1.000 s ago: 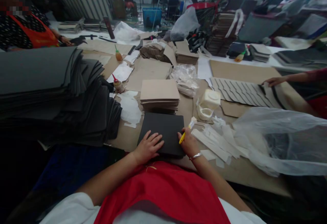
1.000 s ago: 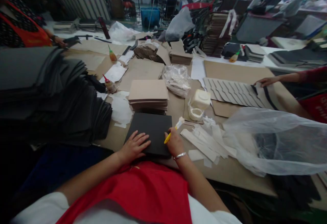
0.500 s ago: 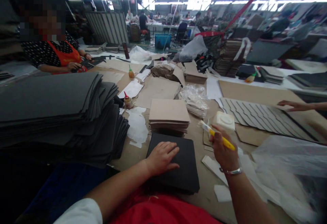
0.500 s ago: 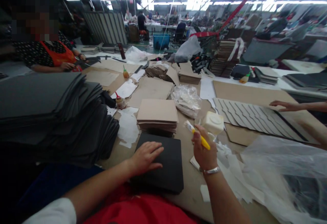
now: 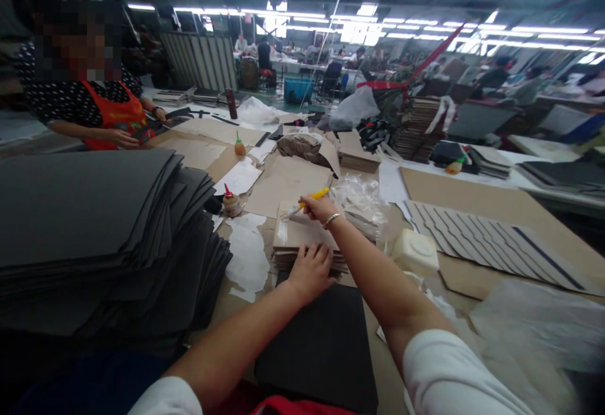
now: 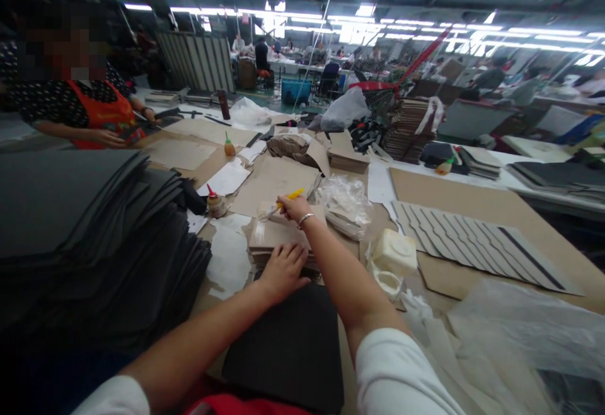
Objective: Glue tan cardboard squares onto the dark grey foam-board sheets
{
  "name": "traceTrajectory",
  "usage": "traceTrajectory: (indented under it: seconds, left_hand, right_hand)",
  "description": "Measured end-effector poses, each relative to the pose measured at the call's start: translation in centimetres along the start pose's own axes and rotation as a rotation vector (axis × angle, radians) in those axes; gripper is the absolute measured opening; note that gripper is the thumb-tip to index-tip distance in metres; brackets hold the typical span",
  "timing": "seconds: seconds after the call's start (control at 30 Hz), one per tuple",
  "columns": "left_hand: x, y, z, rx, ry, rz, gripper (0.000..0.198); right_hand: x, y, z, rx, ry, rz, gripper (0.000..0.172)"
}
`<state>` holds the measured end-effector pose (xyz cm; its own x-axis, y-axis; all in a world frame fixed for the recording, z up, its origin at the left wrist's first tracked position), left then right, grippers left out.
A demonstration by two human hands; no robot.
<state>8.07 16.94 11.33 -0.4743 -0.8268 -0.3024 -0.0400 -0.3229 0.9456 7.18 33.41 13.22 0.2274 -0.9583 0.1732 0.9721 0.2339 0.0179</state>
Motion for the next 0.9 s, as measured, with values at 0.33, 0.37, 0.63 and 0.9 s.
traceTrajectory:
  seconds: [0.33,0.37,0.63,0.9]
  left_hand:
    - [-2.3,0.9,2.8,-0.019,0.134,0.065,0.048]
    - [-2.8,0.8,3.3,-0.025,0.151,0.091,0.046]
    - [-5.3,0.5,4.3,-0.007,0.042,0.259,0.035]
    - [-5.0,4.8,6.1,0.080,0.069,0.139,0.016]
  right_hand:
    - [3.8,14.6,1.5,0.091,0.083,-0.465,0.018]
    - [4.9,15.4,1.4,0.104,0.087,-0.477,0.018]
    - [15.5,15.3,-0.4,0.180,0.064,-0.398,0.020]
    - [24.7,15.6,1.3,-0.121,0.343,-0.437,0.054]
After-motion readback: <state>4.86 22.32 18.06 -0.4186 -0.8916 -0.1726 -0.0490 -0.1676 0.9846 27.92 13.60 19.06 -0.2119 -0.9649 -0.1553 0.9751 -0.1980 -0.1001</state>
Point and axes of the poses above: each hand's wrist, its own x-axis away from the middle knuckle, its own y-axis out of the back of the hand, z = x × y, the point moved 9 cm from there along -x, towards the middle knuckle, and after that the axes turned 12 degrees about -x, right-handed, at the moved point
